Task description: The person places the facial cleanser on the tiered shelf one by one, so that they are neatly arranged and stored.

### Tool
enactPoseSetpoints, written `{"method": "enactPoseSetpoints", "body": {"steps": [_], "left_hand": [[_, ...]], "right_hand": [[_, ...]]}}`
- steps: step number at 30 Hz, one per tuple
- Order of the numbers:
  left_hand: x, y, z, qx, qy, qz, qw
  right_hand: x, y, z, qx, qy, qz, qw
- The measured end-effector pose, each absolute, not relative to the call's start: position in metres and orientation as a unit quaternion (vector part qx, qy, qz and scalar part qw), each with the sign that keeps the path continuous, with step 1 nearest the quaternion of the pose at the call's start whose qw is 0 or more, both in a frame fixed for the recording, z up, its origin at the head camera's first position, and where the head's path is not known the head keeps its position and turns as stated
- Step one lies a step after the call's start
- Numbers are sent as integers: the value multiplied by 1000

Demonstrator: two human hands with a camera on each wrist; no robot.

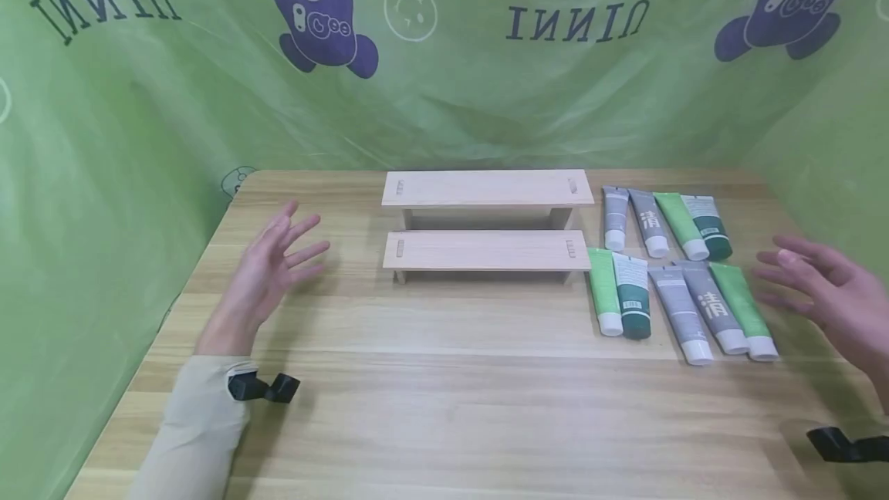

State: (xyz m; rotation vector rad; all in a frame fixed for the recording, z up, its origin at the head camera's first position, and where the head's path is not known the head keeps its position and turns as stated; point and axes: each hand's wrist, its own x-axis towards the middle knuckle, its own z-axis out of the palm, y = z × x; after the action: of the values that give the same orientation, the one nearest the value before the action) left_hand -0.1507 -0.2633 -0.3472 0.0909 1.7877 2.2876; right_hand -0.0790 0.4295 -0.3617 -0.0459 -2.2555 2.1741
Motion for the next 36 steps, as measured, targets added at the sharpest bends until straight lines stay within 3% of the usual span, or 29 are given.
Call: {"method": "enactPoseSetpoints", "body": {"steps": [27, 36], "left_hand": [[-188, -200, -362, -5, 657, 745, 116], [-199, -187, -367, -17, 661, 741, 121]], "right_hand": [[-60, 449, -368, -76, -883, 449, -111], [-60, 465, -380, -71, -872, 469, -120]]}}
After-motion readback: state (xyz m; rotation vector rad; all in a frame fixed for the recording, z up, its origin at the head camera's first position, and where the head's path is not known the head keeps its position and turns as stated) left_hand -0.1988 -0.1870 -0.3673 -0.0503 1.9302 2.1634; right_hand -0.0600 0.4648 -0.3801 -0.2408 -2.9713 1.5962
